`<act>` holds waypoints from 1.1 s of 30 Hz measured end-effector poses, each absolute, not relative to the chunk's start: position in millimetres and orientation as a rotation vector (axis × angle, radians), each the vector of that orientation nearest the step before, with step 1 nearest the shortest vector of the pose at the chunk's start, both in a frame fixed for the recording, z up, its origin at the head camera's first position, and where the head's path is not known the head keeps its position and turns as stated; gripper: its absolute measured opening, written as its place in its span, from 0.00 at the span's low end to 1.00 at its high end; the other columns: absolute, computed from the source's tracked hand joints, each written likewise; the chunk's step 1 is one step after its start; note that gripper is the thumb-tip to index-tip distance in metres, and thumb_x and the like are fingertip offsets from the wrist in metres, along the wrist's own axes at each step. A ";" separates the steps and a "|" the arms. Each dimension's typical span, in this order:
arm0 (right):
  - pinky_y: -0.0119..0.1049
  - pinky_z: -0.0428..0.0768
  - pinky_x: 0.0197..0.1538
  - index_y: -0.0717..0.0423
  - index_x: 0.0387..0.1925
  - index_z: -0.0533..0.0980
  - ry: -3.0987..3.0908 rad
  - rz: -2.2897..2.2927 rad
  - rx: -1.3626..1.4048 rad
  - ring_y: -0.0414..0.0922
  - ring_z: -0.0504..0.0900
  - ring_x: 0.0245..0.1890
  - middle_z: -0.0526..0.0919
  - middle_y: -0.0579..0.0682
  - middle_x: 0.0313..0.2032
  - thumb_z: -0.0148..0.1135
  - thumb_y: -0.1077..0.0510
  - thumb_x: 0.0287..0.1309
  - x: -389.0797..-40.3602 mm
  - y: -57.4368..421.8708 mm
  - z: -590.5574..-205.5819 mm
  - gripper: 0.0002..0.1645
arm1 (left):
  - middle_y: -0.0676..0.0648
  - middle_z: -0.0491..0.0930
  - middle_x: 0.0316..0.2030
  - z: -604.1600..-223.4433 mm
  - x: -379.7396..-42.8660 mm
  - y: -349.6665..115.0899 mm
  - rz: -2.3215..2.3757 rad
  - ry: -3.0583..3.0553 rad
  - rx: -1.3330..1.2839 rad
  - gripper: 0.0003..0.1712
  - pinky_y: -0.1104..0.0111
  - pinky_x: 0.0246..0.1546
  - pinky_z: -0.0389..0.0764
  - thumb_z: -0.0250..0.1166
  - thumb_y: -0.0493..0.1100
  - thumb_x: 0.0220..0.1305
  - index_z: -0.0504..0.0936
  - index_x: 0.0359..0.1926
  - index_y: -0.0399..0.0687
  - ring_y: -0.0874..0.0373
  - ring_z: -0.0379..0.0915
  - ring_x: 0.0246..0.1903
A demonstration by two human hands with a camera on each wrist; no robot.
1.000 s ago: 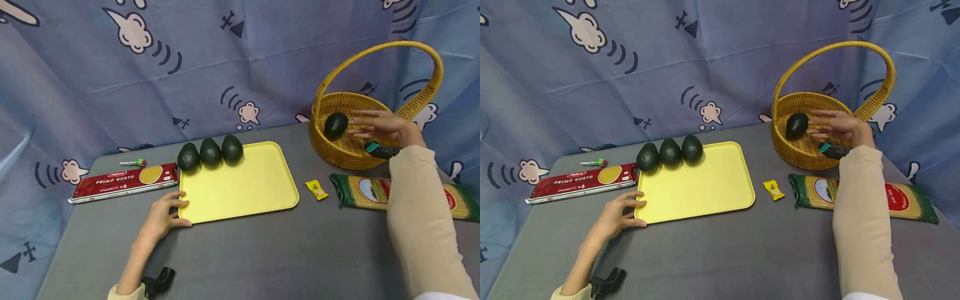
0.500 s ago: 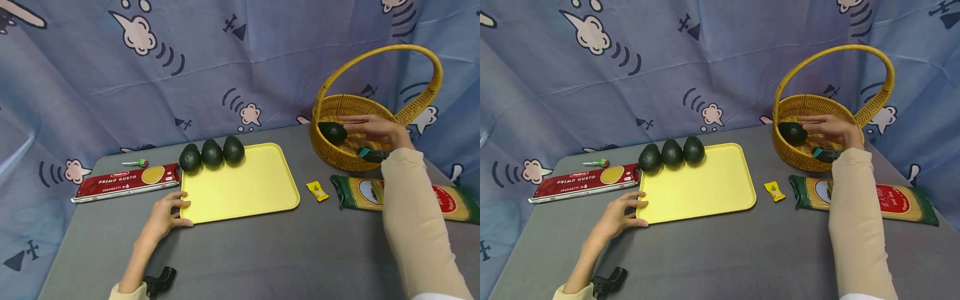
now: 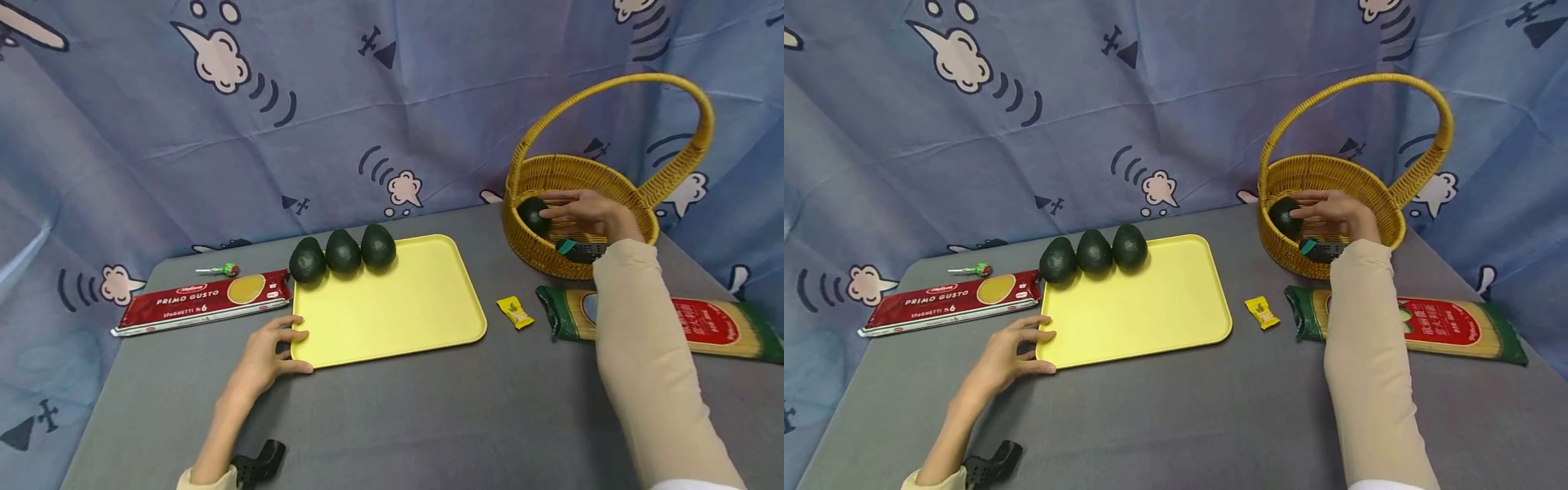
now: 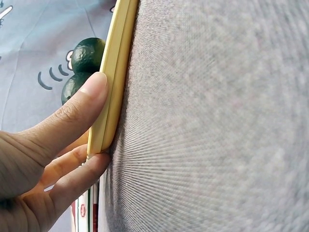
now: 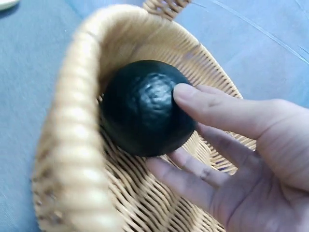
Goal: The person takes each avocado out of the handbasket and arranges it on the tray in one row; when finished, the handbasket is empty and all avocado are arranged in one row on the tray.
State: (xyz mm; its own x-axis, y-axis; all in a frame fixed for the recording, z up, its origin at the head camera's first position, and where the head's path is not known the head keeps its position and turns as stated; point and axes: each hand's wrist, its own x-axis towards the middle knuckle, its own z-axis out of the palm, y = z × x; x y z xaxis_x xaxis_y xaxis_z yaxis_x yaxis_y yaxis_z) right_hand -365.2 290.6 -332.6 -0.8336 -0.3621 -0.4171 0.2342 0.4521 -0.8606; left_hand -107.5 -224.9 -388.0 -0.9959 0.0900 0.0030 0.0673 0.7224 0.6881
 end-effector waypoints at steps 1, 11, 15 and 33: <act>0.49 0.73 0.62 0.57 0.75 0.43 2.114 -1.425 -0.091 0.58 0.62 0.67 0.41 0.63 0.74 0.53 0.58 0.70 -364.5 289.1 -332.8 0.41 | 0.35 0.73 0.56 -388.0 -107.6 -224.9 1.149 2.889 0.134 0.30 0.60 0.43 0.84 0.80 0.34 0.37 0.83 0.46 0.28 0.39 0.70 0.55; 0.34 0.83 0.49 0.48 0.75 0.43 2.023 -1.521 0.025 0.41 0.82 0.42 0.37 0.62 0.74 0.54 0.61 0.68 -355.7 282.4 -335.4 0.44 | 0.34 0.73 0.56 -388.1 -107.2 -223.3 1.142 2.884 0.143 0.30 0.60 0.43 0.84 0.80 0.34 0.37 0.83 0.46 0.28 0.39 0.70 0.55; 0.33 0.84 0.46 0.47 0.75 0.43 2.039 -1.540 0.053 0.39 0.83 0.38 0.37 0.62 0.74 0.55 0.61 0.67 -353.7 285.7 -336.2 0.44 | 0.35 0.73 0.56 -388.6 -108.0 -221.8 1.146 2.885 0.163 0.30 0.60 0.43 0.84 0.80 0.34 0.37 0.83 0.46 0.28 0.39 0.71 0.54; 0.34 0.83 0.47 0.42 0.75 0.45 1.991 -1.622 0.077 0.43 0.85 0.41 0.55 0.60 0.68 0.57 0.62 0.66 -346.1 301.4 -330.0 0.45 | 0.33 0.72 0.56 -386.6 -104.9 -222.9 1.156 2.886 0.165 0.31 0.58 0.43 0.84 0.80 0.33 0.37 0.82 0.46 0.27 0.38 0.72 0.53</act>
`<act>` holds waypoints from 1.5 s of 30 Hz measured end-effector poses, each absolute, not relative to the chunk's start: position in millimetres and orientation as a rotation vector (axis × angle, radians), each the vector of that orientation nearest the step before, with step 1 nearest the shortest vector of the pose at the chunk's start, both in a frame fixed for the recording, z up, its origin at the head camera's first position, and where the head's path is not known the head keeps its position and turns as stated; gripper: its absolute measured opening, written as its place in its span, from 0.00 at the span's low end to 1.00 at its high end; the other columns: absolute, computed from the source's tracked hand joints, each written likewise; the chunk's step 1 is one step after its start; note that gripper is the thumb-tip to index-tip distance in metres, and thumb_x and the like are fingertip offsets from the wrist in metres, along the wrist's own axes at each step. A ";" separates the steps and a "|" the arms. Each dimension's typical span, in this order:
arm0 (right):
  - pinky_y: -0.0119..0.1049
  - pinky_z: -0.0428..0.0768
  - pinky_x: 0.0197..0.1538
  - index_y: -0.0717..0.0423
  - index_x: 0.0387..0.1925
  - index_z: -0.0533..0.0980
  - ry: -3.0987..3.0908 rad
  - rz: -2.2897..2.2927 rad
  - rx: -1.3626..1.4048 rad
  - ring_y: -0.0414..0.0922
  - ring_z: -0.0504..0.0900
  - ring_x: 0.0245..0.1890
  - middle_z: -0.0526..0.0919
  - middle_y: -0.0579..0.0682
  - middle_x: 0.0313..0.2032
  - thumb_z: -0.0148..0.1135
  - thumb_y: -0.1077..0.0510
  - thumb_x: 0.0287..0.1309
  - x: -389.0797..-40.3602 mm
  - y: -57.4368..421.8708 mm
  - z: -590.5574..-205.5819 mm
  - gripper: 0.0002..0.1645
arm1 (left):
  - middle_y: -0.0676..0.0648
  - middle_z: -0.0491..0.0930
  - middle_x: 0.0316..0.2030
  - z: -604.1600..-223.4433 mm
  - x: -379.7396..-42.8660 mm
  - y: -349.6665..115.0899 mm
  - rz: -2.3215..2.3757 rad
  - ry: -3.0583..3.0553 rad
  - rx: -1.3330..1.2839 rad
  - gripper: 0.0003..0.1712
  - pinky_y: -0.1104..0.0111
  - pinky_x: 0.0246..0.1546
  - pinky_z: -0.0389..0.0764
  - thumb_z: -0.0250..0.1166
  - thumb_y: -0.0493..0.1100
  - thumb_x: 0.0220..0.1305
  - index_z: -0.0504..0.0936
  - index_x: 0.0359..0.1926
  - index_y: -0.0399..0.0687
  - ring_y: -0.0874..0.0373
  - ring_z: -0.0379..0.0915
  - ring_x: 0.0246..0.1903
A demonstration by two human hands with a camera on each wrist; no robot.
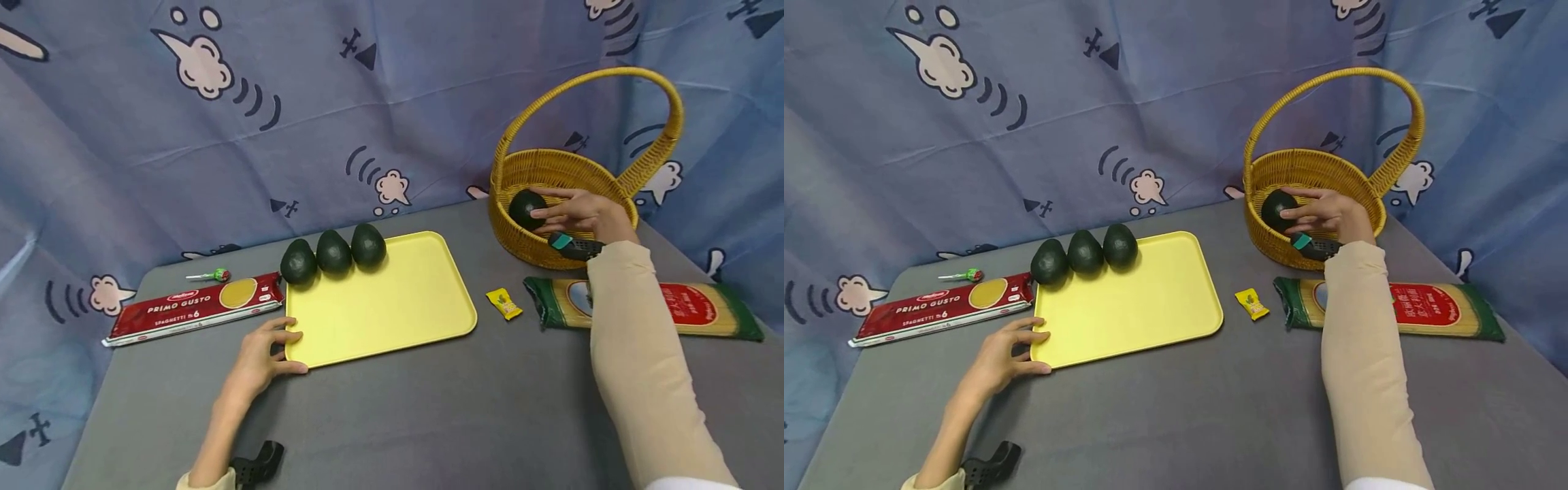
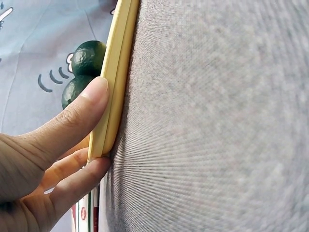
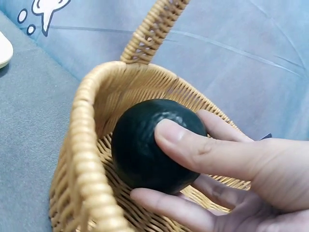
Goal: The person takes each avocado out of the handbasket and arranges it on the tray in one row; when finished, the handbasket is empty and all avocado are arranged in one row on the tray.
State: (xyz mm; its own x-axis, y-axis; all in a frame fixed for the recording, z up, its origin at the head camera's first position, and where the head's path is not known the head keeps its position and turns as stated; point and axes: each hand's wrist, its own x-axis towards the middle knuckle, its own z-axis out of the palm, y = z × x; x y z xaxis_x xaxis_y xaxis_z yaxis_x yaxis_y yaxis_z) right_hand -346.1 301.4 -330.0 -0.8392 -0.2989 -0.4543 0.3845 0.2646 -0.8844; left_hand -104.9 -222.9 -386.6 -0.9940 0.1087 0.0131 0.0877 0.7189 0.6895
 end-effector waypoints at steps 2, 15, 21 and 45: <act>0.34 0.84 0.47 0.44 0.75 0.45 2.020 -1.598 0.042 0.44 0.85 0.41 0.64 0.55 0.61 0.57 0.62 0.66 -346.2 302.0 -329.8 0.45 | 0.33 0.72 0.57 -386.1 -103.3 -223.6 1.163 2.880 0.148 0.30 0.58 0.43 0.84 0.79 0.33 0.37 0.82 0.47 0.27 0.39 0.72 0.53; 0.52 0.76 0.58 0.40 0.73 0.55 2.089 -1.604 -0.035 0.40 0.81 0.42 0.36 0.66 0.73 0.58 0.67 0.63 -327.5 317.4 -321.7 0.42 | 0.33 0.72 0.57 -386.0 -105.1 -222.4 1.152 2.883 0.179 0.30 0.59 0.44 0.83 0.79 0.32 0.38 0.82 0.47 0.26 0.40 0.74 0.51; 0.46 0.81 0.52 0.38 0.72 0.57 2.151 -1.686 -0.024 0.36 0.81 0.41 0.41 0.66 0.73 0.62 0.66 0.61 -320.5 309.8 -315.7 0.44 | 0.32 0.72 0.57 -386.1 -104.9 -224.5 1.123 2.908 0.191 0.30 0.58 0.43 0.84 0.79 0.32 0.37 0.82 0.47 0.26 0.38 0.73 0.52; 0.47 0.85 0.43 0.44 0.66 0.69 1.802 -2.196 -0.190 0.44 0.83 0.45 0.72 0.51 0.54 0.56 0.79 0.56 -256.6 262.1 -306.1 0.41 | 0.31 0.72 0.56 -385.3 -107.1 -224.5 1.118 2.907 0.216 0.30 0.56 0.44 0.83 0.79 0.32 0.38 0.81 0.47 0.25 0.37 0.74 0.51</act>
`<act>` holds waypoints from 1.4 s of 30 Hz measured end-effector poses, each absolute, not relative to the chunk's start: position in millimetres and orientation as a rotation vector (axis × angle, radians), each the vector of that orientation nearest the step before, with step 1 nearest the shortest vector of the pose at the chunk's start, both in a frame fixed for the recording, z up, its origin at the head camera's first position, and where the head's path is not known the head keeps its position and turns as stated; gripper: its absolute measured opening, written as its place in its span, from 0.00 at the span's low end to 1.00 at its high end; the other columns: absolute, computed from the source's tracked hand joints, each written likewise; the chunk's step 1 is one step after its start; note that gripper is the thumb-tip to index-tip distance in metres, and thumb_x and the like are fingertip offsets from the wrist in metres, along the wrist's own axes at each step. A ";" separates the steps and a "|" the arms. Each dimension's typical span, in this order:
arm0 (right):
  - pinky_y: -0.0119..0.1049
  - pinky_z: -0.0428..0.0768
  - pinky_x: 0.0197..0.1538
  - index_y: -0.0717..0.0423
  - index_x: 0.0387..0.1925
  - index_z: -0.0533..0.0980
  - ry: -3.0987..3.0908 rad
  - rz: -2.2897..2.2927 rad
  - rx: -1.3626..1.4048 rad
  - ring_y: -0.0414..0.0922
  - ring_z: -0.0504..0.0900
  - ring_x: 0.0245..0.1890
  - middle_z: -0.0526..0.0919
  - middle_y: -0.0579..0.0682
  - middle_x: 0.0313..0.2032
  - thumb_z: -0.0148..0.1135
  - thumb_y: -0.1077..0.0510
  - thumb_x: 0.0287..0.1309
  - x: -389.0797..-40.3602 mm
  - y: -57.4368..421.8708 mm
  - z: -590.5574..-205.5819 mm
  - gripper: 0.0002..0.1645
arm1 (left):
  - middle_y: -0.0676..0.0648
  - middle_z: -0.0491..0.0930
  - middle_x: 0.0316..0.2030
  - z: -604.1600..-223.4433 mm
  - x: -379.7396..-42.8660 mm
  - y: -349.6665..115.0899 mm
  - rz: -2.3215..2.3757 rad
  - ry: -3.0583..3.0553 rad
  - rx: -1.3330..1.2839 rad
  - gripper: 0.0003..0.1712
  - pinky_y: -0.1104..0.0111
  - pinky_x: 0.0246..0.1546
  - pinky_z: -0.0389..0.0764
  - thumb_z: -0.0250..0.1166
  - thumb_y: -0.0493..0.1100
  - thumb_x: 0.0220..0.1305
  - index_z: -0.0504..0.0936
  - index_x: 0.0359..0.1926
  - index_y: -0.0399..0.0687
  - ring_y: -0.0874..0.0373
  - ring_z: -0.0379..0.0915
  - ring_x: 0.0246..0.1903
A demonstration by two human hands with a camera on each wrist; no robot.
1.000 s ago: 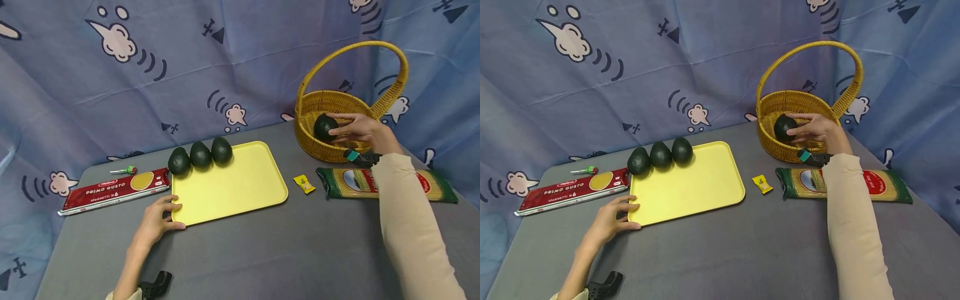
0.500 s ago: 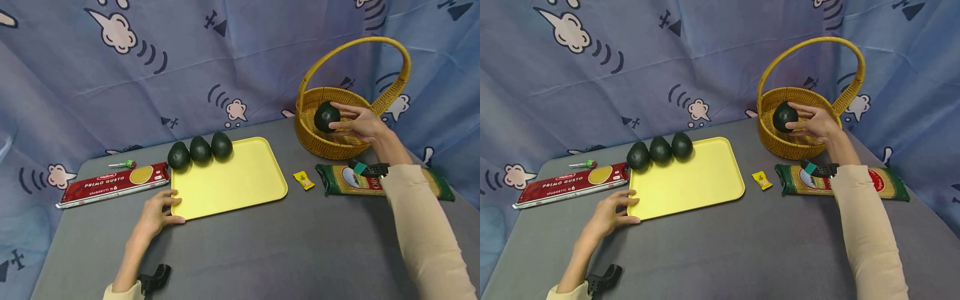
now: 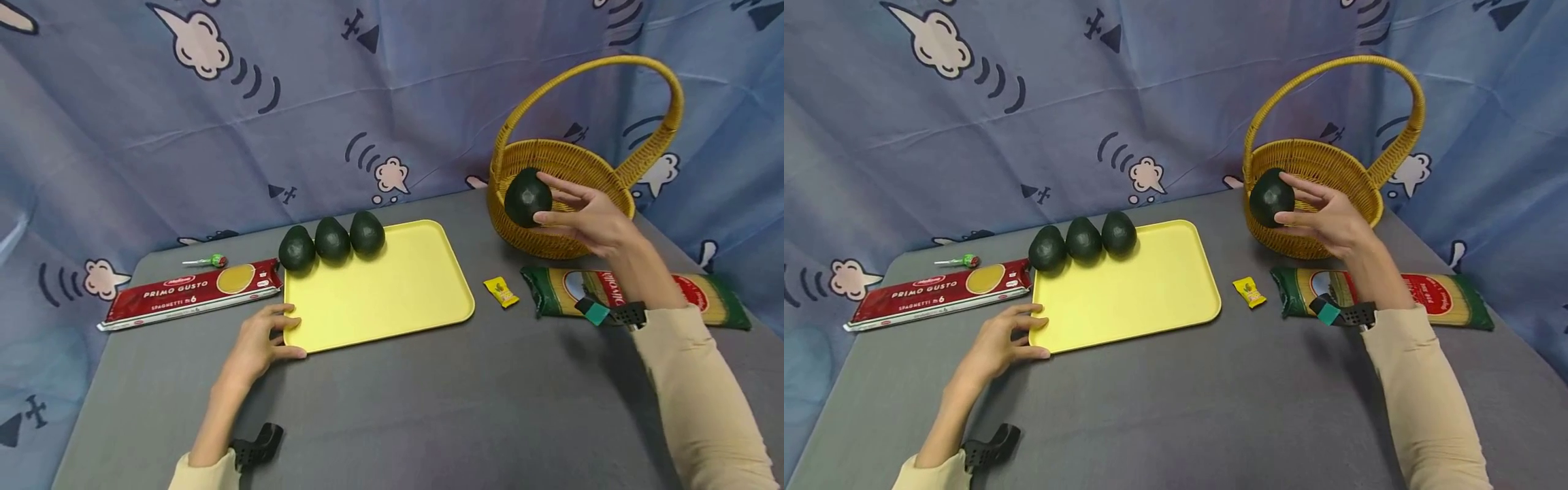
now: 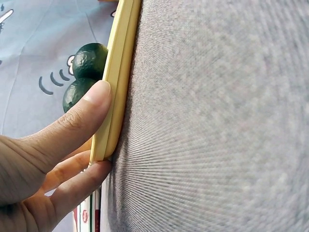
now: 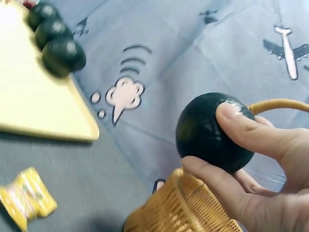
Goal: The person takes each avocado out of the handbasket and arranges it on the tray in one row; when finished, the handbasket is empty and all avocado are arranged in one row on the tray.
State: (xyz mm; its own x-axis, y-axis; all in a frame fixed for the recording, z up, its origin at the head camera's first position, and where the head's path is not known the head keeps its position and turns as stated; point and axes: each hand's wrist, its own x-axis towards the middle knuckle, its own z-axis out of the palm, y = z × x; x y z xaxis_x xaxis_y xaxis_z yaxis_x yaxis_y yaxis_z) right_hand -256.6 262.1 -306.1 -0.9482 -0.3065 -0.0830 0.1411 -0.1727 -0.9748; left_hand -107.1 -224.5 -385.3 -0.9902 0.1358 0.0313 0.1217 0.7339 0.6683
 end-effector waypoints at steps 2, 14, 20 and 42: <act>0.46 0.85 0.43 0.45 0.66 0.69 1.775 -2.172 -0.277 0.45 0.83 0.46 0.75 0.49 0.53 0.54 0.80 0.57 -255.2 260.0 -309.0 0.40 | 0.31 0.72 0.56 -385.8 -106.9 -224.8 1.116 2.909 0.217 0.30 0.56 0.44 0.83 0.79 0.32 0.38 0.81 0.47 0.25 0.37 0.74 0.50; 0.55 0.80 0.50 0.47 0.71 0.62 1.876 -1.898 -0.354 0.46 0.82 0.49 0.48 0.63 0.71 0.57 0.77 0.57 -257.8 232.2 -335.3 0.43 | 0.30 0.71 0.57 -384.5 -108.8 -224.7 1.093 2.895 0.218 0.30 0.55 0.45 0.83 0.79 0.33 0.39 0.81 0.47 0.25 0.37 0.74 0.51; 0.59 0.75 0.53 0.51 0.71 0.60 1.875 -1.880 -0.396 0.46 0.81 0.50 0.55 0.64 0.69 0.58 0.77 0.56 -266.3 209.2 -352.0 0.44 | 0.30 0.71 0.58 -384.4 -109.4 -225.9 1.111 2.870 0.200 0.31 0.55 0.45 0.82 0.78 0.32 0.39 0.81 0.48 0.24 0.37 0.74 0.52; 0.54 0.79 0.53 0.50 0.72 0.60 1.809 -1.884 -0.266 0.61 0.68 0.62 0.56 0.61 0.69 0.59 0.77 0.57 -307.5 143.2 -375.0 0.44 | 0.31 0.72 0.56 -384.8 -108.7 -224.0 1.116 2.895 0.217 0.30 0.56 0.44 0.84 0.79 0.31 0.39 0.81 0.47 0.25 0.38 0.76 0.48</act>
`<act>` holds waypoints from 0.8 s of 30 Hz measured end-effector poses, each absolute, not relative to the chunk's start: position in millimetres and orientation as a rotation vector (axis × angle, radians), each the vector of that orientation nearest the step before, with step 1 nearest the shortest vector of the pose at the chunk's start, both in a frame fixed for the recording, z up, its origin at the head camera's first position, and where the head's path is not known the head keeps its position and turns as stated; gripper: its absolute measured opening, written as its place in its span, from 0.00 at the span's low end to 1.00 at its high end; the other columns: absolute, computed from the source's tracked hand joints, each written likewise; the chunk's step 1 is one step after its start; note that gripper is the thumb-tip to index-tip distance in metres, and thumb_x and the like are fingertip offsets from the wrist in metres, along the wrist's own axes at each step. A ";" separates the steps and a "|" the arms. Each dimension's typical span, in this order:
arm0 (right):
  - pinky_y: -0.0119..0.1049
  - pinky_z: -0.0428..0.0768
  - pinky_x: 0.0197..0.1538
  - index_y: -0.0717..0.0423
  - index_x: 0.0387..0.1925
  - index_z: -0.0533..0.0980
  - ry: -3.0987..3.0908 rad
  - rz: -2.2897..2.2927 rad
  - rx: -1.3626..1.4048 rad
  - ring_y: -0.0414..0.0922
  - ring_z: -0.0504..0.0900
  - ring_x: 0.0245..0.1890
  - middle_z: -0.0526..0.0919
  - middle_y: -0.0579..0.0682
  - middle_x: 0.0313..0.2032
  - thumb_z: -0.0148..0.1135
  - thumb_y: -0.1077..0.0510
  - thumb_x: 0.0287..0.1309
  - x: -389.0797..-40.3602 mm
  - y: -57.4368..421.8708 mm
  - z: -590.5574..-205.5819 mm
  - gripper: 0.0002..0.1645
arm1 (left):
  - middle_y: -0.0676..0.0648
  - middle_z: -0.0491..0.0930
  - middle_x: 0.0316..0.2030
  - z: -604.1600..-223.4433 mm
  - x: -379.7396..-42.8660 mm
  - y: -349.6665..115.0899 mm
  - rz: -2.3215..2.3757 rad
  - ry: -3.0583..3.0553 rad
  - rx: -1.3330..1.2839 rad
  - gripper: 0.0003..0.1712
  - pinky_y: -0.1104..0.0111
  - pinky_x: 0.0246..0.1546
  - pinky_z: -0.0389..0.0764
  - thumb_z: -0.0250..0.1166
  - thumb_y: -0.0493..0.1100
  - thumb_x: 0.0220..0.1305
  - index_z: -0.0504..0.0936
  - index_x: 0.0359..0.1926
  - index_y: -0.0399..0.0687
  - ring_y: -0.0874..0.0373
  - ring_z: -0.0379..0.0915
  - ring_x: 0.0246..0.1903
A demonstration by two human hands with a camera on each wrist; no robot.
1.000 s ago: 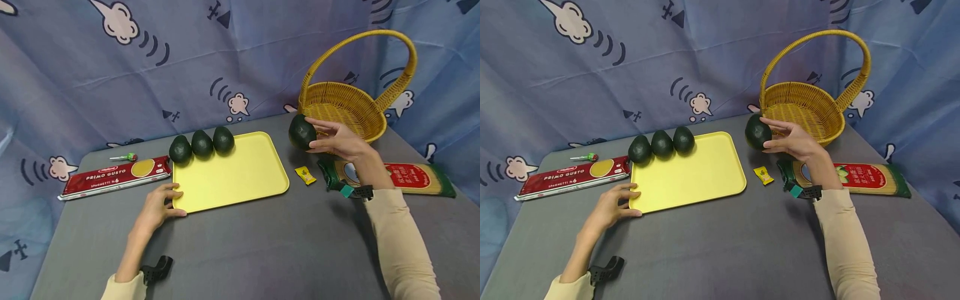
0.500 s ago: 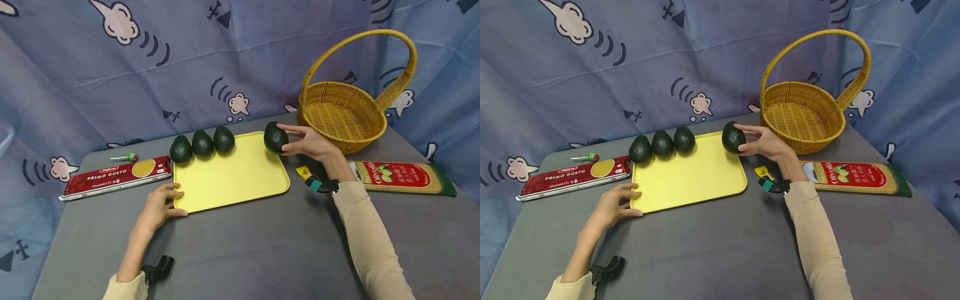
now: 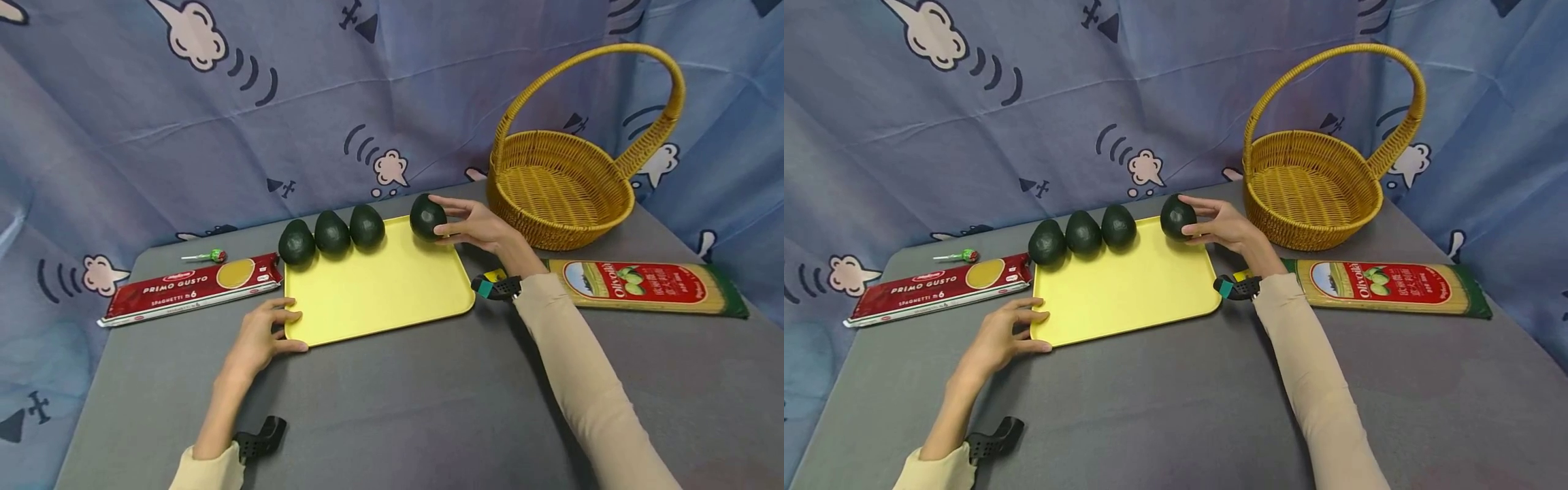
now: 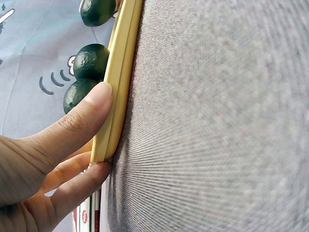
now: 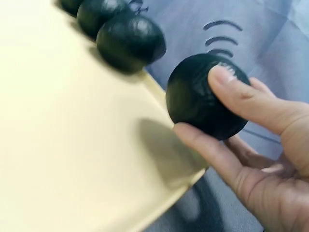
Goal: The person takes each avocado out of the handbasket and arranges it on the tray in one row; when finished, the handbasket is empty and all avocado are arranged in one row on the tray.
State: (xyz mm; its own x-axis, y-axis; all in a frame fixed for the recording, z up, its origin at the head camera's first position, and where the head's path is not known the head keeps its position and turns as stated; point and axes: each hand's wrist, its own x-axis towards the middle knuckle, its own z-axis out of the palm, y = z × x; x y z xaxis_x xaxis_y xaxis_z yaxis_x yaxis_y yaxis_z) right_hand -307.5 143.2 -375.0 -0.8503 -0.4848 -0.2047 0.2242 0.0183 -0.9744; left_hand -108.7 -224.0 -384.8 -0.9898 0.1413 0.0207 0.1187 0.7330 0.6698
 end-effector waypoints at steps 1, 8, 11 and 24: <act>0.54 0.79 0.53 0.50 0.71 0.60 1.812 -1.886 -0.261 0.61 0.68 0.62 0.56 0.61 0.69 0.59 0.77 0.56 -309.4 141.9 -374.8 0.44 | 0.31 0.72 0.56 -384.7 -108.8 -224.1 1.117 2.892 0.213 0.30 0.56 0.44 0.84 0.79 0.31 0.39 0.81 0.47 0.25 0.37 0.75 0.48; 0.54 0.80 0.51 0.51 0.71 0.61 1.860 -1.845 -0.300 0.60 0.70 0.60 0.56 0.61 0.69 0.60 0.77 0.55 -322.1 135.3 -374.1 0.44 | 0.31 0.71 0.56 -384.7 -108.4 -225.4 1.134 2.884 0.200 0.30 0.56 0.45 0.83 0.78 0.31 0.39 0.81 0.47 0.24 0.37 0.75 0.49; 0.53 0.80 0.51 0.52 0.71 0.62 1.897 -1.820 -0.327 0.60 0.71 0.59 0.55 0.61 0.70 0.61 0.77 0.55 -324.6 130.6 -375.1 0.44 | 0.31 0.72 0.56 -384.6 -108.2 -225.6 1.122 2.896 0.199 0.30 0.56 0.45 0.83 0.79 0.31 0.39 0.81 0.47 0.25 0.38 0.75 0.49; 0.44 0.84 0.47 0.50 0.69 0.65 2.064 -1.640 -0.365 0.55 0.75 0.54 0.59 0.60 0.69 0.67 0.73 0.51 -329.4 117.6 -378.3 0.43 | 0.31 0.71 0.57 -383.4 -107.8 -223.1 1.114 2.878 0.186 0.31 0.57 0.45 0.83 0.79 0.32 0.39 0.81 0.48 0.25 0.37 0.74 0.51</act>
